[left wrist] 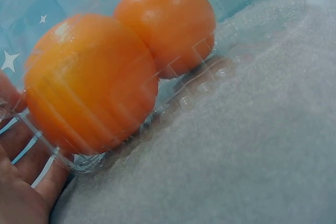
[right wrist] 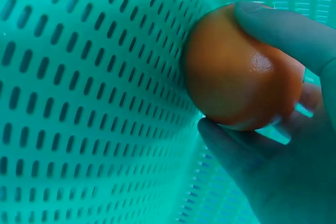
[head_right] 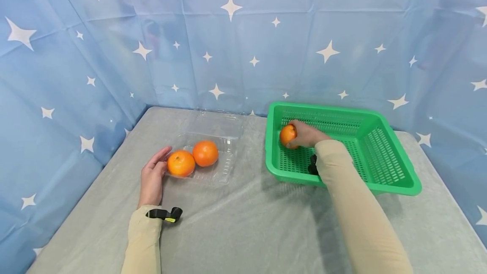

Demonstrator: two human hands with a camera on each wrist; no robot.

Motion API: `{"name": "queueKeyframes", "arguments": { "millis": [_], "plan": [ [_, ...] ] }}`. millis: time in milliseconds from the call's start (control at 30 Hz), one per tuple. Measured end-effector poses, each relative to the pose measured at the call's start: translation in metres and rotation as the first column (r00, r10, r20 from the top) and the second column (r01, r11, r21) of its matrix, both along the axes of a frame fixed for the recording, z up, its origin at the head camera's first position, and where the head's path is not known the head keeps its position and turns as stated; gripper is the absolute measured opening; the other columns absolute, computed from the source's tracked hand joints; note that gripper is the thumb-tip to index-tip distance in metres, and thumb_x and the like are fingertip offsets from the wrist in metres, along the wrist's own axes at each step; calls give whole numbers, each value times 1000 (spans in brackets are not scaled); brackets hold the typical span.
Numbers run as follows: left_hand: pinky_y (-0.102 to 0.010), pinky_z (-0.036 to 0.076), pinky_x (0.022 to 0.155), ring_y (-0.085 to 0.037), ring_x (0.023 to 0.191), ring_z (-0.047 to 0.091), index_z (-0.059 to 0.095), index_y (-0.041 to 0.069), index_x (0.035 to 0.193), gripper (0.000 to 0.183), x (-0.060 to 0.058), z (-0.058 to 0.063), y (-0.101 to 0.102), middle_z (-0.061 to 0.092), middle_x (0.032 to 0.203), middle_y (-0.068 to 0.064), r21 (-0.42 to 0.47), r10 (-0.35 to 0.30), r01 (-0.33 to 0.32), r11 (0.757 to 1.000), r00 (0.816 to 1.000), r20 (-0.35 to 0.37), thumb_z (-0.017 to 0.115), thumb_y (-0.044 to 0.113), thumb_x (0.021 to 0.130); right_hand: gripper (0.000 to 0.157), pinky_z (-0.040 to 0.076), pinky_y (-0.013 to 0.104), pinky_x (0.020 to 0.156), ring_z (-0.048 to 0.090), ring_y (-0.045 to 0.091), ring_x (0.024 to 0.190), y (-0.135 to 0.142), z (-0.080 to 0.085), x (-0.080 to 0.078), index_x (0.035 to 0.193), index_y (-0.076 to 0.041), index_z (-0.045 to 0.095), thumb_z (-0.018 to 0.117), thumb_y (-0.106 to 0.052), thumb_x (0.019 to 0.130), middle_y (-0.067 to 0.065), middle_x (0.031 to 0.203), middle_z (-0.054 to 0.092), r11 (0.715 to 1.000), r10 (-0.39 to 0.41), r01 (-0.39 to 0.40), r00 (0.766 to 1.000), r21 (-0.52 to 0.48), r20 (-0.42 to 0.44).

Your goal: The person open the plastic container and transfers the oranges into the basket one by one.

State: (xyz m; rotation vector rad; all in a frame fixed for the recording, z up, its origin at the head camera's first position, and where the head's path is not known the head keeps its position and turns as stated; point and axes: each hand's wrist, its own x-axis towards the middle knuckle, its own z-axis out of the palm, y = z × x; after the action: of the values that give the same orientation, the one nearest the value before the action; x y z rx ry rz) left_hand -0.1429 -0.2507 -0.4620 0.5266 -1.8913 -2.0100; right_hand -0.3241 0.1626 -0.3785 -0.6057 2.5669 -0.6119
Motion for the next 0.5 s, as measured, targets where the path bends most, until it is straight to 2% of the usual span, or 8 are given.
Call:
{"name": "queueKeyframes", "arguments": {
  "millis": [167,500],
  "plan": [
    [-35,34,96,-8,112,45,57,26,120,42,3,-1,1,51,123,10,-2,-1,1,1000,1000,7,41,8,86,74,43,40,71,46,32,99,1,-2,1,136,-5,24,67,-23,78,18,122,40,1000,-2,2,1000,9,15],
    [-35,33,96,-9,113,45,56,25,121,43,0,1,0,51,123,10,6,-8,8,1000,1000,-13,41,7,85,78,43,41,70,46,34,100,2,3,1,137,-7,21,67,-25,77,19,122,40,999,-39,38,999,18,35]
  ]
}}
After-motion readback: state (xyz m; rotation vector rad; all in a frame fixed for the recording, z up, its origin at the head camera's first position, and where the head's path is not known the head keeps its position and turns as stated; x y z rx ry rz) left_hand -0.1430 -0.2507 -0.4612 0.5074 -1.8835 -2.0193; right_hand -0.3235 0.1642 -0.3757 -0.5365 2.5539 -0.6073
